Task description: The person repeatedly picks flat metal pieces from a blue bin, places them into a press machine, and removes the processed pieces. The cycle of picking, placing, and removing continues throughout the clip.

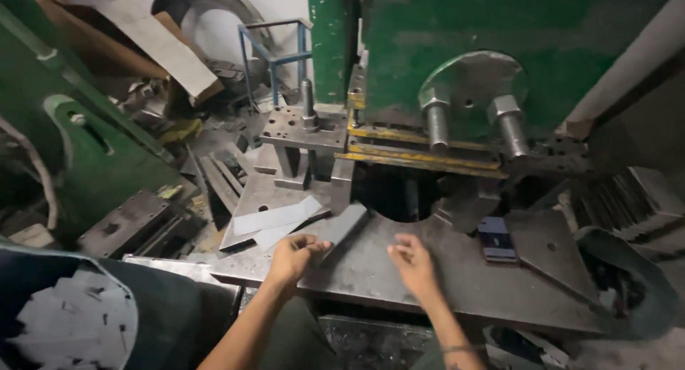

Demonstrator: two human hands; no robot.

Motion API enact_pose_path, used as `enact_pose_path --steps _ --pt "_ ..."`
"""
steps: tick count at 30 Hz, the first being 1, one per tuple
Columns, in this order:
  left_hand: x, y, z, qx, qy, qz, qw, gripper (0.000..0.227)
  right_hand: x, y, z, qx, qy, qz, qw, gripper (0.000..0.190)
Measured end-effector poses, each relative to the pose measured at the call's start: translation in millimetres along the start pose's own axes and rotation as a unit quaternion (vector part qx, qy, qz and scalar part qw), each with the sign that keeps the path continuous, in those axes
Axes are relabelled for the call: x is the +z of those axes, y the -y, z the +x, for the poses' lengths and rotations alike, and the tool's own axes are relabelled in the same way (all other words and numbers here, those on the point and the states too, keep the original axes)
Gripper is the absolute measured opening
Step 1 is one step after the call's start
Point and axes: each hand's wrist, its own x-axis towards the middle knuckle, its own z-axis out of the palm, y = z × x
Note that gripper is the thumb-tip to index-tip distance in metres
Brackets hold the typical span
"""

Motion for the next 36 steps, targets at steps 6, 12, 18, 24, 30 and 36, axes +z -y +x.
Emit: enact_pose_path --steps 6,12,18,24,30,36 --pt "2 -6 -3 -0.006 -0.011 0.075 0.997 0.022 -6 22 -38 -0.104 -0.03 -0.079 0.991 0.025" --pt "2 25 26 0.213 -0.103 0.391 0.889 0.027 -4 24 -40 -0.149 -0.027 -0.042 0.988 0.022" --pt "15 32 32 0.235 -0.083 0.5 0.829 0.061 -5 23 -40 -0.133 -0.033 -0.08 0.987 0.021" --pt "24 44 37 0.228 -0.036 0.547 0.805 0.065 -5 20 -39 -0.133 -0.029 -0.08 0.987 0.021" --pt "22 21 30 0.183 -0.004 0.551 0.814 0.044 3 36 -15 -0.097 -0.021 -0.125 0.987 0.021" --pt "9 14 12 0.133 -0.004 0.575 0.807 0.063 30 86 30 -0.114 0.099 -0.29 0.945 0.067"
